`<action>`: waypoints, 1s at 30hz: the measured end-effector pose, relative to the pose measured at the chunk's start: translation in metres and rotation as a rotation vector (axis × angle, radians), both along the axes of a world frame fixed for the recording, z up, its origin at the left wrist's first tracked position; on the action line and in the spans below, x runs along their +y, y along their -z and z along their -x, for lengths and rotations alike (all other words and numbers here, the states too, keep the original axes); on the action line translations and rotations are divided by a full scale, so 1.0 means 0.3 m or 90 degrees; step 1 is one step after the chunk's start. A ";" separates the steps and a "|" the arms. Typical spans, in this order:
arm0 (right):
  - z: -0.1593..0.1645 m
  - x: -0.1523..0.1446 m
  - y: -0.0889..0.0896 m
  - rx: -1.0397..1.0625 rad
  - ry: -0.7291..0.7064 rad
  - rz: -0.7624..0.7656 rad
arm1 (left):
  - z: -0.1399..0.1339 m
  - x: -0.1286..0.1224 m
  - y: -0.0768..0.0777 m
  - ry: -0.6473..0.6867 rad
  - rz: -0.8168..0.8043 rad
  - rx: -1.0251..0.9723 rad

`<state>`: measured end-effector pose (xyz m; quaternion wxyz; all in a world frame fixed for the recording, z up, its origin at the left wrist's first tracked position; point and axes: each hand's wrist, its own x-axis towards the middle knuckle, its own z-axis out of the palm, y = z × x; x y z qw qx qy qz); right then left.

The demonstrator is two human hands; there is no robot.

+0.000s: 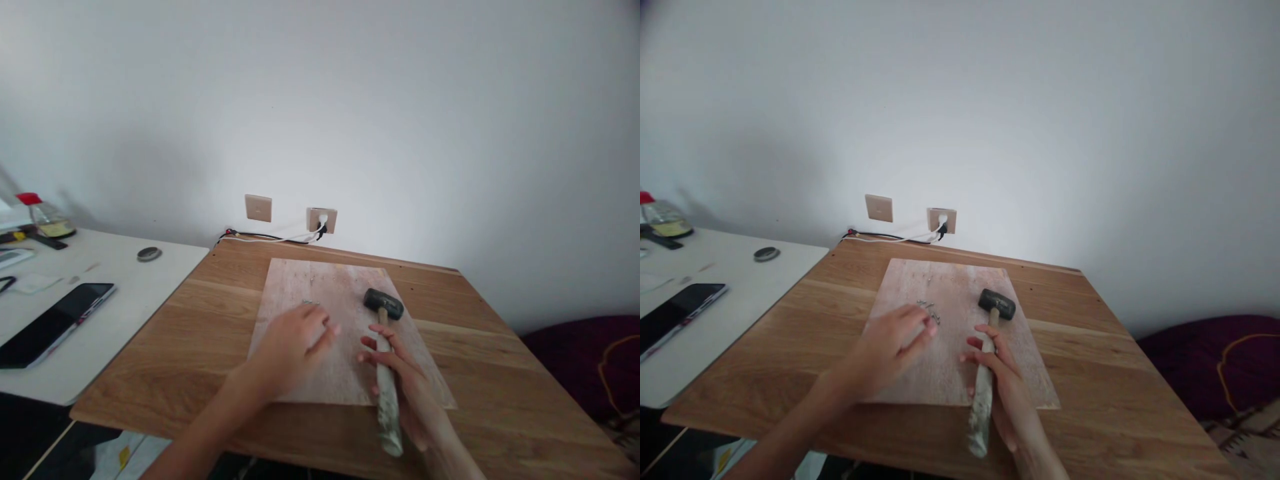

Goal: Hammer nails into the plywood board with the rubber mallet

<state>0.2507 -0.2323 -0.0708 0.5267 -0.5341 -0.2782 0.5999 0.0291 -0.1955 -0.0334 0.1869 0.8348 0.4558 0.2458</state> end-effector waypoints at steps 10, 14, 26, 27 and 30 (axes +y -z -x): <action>-0.172 0.025 0.048 -0.310 0.007 -0.105 | -0.014 0.427 0.146 -0.097 -0.042 0.261; -0.221 0.048 0.035 -0.423 -0.018 -0.118 | -0.029 0.440 0.177 -0.077 -0.046 0.197; -0.257 0.100 0.099 -0.364 -0.098 -0.032 | -0.333 0.639 0.197 0.056 0.077 -0.199; -0.256 0.102 0.099 -0.352 -0.093 -0.028 | -0.371 0.652 0.198 0.069 0.079 -0.202; -0.252 0.104 0.094 -0.333 -0.070 -0.029 | -0.458 0.671 0.212 0.078 0.071 -0.190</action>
